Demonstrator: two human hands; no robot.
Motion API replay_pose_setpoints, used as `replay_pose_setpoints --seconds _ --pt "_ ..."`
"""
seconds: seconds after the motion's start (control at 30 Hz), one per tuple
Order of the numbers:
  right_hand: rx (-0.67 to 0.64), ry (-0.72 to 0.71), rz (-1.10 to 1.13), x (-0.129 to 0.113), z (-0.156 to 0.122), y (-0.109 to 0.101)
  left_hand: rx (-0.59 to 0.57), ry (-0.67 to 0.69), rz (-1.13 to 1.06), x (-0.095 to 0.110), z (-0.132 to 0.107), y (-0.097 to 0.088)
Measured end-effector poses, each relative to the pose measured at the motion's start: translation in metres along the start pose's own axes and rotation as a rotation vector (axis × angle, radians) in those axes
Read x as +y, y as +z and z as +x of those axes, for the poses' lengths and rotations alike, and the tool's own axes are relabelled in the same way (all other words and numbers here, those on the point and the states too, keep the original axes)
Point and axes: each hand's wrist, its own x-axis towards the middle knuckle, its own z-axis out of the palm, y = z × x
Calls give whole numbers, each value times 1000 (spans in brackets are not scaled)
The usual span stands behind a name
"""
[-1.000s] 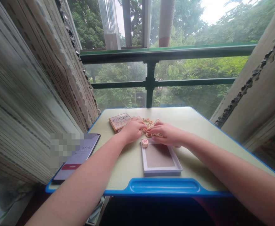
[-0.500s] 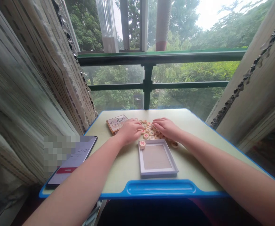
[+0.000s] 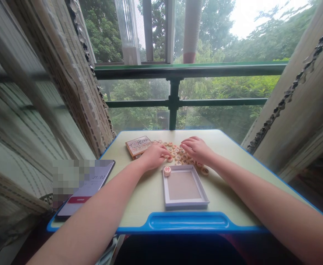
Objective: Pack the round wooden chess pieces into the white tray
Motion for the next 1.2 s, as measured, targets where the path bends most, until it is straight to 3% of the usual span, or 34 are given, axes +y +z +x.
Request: replay_pose_setpoints --seconds 0.17,0.43,0.53,0.73,0.97,1.2 --pt "9 -21 12 3 0 2 79 11 10 1 1 1" --pt "-39 -78 21 -8 -2 1 20 -3 -7 2 0 4" --pt "-32 -7 46 -5 -1 3 58 -42 -1 -3 2 3" --pt "-6 276 204 -1 12 2 133 -256 225 -14 4 -7" --pt "-230 100 217 -7 11 8 74 -294 227 -17 2 -6" --pt "-198 114 199 -5 5 4 102 -386 185 -30 -1 -14"
